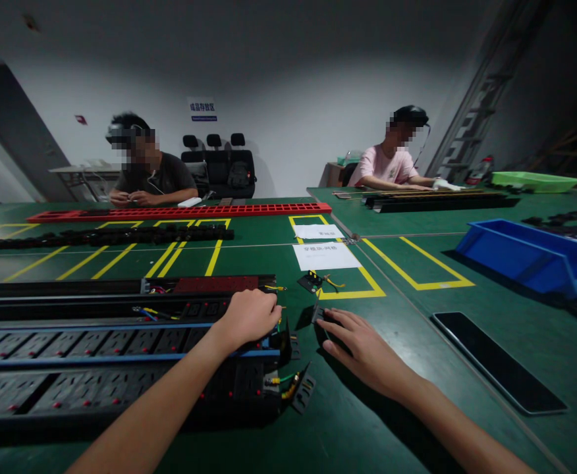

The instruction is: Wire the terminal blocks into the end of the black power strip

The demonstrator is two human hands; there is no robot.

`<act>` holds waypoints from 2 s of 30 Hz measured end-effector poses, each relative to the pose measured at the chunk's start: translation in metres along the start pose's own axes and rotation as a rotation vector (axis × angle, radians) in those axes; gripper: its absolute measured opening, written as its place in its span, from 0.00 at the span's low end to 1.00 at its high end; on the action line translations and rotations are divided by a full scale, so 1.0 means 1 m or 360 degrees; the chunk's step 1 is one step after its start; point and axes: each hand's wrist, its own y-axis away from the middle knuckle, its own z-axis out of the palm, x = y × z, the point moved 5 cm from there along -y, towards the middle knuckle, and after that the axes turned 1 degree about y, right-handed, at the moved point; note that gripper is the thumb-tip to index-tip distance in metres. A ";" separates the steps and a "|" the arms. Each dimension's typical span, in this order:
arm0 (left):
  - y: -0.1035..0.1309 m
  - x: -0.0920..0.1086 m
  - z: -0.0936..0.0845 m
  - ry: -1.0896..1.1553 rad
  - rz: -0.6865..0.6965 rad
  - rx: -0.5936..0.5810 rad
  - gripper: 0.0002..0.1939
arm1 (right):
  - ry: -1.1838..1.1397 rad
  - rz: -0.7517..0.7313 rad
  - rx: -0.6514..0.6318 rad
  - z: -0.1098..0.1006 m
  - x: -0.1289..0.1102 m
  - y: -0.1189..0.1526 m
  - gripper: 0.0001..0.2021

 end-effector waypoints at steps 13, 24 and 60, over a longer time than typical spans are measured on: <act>0.000 0.001 0.000 -0.0031 0.0004 -0.0003 0.20 | -0.0075 0.0012 0.0008 -0.002 -0.004 -0.001 0.19; 0.001 0.002 -0.002 -0.0013 0.0004 -0.0027 0.20 | -0.0075 0.0010 0.0048 -0.002 -0.004 -0.001 0.17; 0.001 0.001 -0.001 0.0017 -0.0001 -0.0039 0.20 | -0.0067 -0.0007 0.0004 -0.003 -0.004 -0.001 0.18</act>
